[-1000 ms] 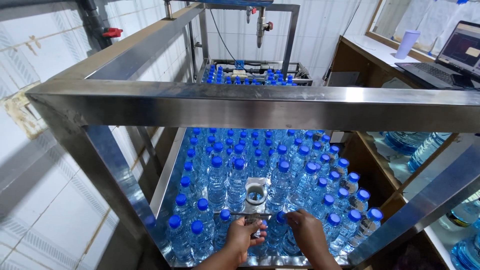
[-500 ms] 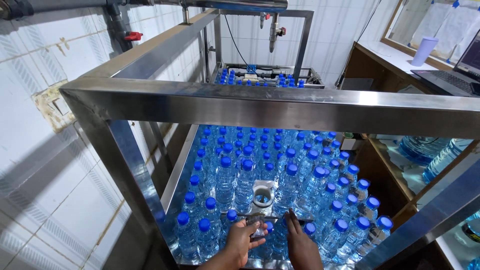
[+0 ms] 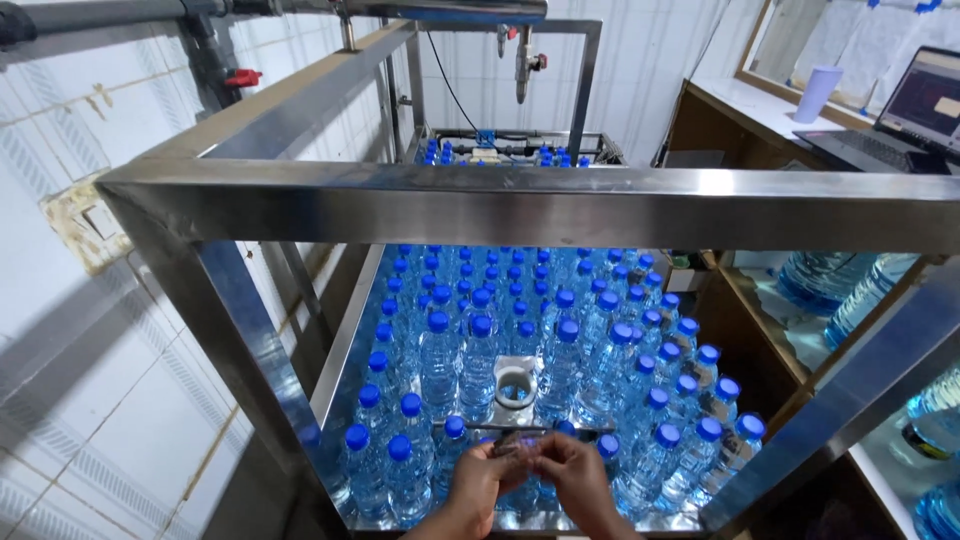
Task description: The person applies small rectangular labels to the necks of plastic water bottles arranged on a stainless steel tray. The person picks each label from a roll, aligns it on a bottle neck, and smooths it down, repeating the process across many bottles.
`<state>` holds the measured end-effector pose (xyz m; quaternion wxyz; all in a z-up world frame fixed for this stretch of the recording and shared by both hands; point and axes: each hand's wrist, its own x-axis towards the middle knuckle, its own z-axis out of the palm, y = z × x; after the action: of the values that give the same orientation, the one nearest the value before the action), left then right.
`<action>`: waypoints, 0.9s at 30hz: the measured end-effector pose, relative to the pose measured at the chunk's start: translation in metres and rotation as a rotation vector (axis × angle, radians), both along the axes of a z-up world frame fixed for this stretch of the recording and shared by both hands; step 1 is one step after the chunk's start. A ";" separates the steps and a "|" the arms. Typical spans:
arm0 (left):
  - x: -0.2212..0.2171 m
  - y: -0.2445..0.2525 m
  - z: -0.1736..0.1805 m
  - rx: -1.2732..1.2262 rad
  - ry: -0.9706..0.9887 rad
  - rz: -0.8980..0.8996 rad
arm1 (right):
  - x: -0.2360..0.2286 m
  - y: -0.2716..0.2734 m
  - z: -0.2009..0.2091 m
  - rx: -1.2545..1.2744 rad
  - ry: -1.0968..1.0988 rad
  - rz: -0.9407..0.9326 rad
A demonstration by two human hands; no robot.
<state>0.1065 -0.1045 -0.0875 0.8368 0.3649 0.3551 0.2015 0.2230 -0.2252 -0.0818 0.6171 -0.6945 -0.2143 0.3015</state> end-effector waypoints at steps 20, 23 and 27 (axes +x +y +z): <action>-0.011 -0.006 0.013 0.208 0.154 -0.048 | -0.016 -0.006 0.026 -0.231 -0.225 -0.090; -0.005 0.001 -0.006 0.199 0.183 -0.028 | 0.005 -0.003 -0.006 -0.088 -0.184 -0.175; -0.015 0.000 0.020 0.416 0.344 -0.024 | -0.003 -0.015 0.055 -0.059 0.632 0.149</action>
<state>0.0912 -0.1044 -0.0678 0.6735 0.5620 0.4387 0.1951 0.2204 -0.2398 -0.0271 0.6091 -0.5665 -0.0532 0.5526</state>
